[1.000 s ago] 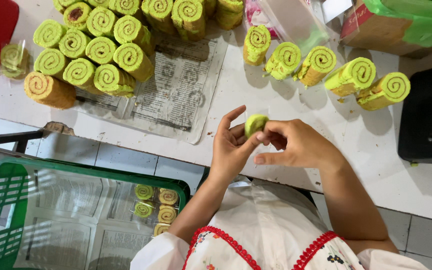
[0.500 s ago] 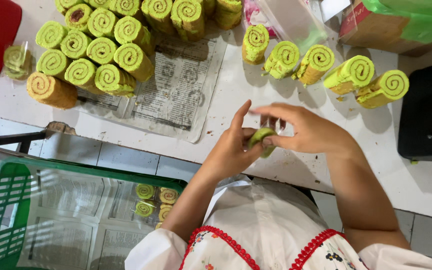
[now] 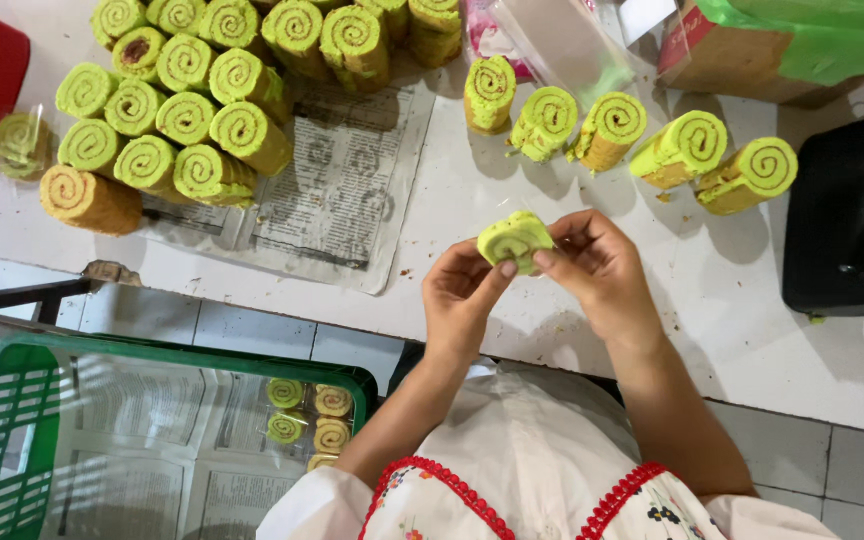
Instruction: The person wraps green spiral cake rolls in clear plastic bags using a tape dispenser to seal them. The wrapped rolls are placed into a green basket. The person repeats this process for multiple rolls.
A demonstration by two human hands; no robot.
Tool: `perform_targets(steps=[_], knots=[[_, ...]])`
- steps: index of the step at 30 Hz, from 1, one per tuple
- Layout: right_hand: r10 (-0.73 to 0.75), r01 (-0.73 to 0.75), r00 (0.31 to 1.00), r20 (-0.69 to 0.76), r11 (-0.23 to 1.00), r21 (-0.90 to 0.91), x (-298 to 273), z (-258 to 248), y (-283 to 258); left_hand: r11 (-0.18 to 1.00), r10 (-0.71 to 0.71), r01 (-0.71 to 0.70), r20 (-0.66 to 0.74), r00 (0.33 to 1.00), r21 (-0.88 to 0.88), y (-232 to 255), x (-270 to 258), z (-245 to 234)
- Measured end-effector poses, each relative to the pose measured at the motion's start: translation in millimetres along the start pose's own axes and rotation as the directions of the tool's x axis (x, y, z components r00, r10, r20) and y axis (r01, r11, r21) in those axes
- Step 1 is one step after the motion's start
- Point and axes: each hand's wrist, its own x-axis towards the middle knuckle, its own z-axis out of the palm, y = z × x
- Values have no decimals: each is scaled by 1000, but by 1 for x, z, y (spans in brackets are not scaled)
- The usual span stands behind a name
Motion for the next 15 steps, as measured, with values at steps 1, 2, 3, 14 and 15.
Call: perform_targets(steps=[1, 2, 3, 14, 15], knots=[[-1, 1, 1000, -3, 1000, 0, -1, -4, 2, 1000, -1, 1, 3, 1000, 0, -3, 1, -2], [-47, 47, 999, 8, 997, -60, -2, -7, 5, 1000, -1, 1, 10, 1000, -6, -6, 1, -4], [-91, 93, 996, 24, 988, -119, -3, -11, 7, 1000, 0, 0, 15, 1000, -12, -8, 2, -7], [-103, 124, 991, 90, 958, -257, 0, -17, -21, 985, -110, 100, 59, 992, 144, 3, 13, -1], [-79, 98, 993, 85, 962, -254, 0, -20, -23, 982, -130, 119, 69, 989, 148, 3, 14, -1]])
